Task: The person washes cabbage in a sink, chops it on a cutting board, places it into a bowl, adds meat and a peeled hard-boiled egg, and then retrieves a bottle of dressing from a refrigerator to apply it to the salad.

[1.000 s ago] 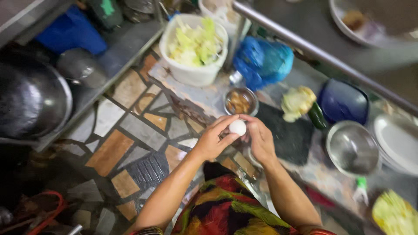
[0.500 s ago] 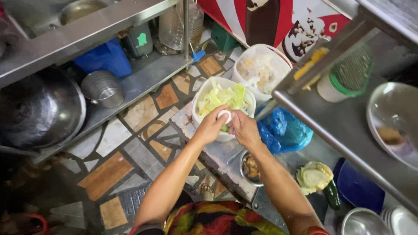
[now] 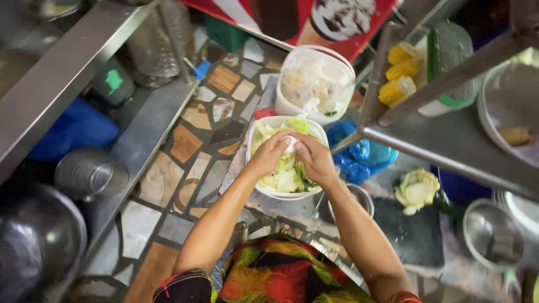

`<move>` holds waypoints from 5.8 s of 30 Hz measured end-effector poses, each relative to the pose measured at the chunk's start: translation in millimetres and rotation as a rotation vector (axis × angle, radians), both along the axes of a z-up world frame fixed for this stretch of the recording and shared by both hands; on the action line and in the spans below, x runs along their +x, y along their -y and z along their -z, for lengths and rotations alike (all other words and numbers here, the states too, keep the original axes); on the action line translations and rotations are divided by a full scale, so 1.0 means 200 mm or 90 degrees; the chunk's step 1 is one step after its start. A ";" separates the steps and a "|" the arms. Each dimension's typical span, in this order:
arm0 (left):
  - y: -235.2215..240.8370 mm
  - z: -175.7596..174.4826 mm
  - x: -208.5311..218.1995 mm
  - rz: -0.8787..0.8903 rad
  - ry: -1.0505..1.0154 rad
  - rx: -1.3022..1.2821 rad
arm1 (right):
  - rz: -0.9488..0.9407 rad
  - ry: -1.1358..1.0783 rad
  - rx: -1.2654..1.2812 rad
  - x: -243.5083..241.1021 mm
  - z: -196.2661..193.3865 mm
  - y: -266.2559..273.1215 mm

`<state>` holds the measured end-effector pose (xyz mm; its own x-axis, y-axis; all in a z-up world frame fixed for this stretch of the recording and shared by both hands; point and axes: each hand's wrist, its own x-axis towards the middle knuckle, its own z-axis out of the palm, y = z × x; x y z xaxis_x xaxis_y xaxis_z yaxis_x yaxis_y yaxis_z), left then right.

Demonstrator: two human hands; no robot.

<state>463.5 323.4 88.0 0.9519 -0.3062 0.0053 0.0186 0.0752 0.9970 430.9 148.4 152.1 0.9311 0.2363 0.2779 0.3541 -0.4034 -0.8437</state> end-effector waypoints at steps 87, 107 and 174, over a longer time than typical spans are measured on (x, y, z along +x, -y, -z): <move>-0.06 0.04 0.21 0.002 0.182 0.261 | 0.335 0.237 -0.202 -0.10 0.13 -0.18; -0.05 0.40 0.37 0.039 0.512 0.409 | 0.267 0.088 -0.032 -0.15 0.23 -0.01; -0.04 -0.10 0.13 0.099 0.120 -0.115 | 0.367 0.160 -0.128 -0.16 -0.01 -0.14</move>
<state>490.4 331.2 108.5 0.8708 -0.4265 0.2446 -0.1398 0.2623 0.9548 399.1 177.2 154.6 0.8362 -0.2115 0.5060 0.2103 -0.7285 -0.6520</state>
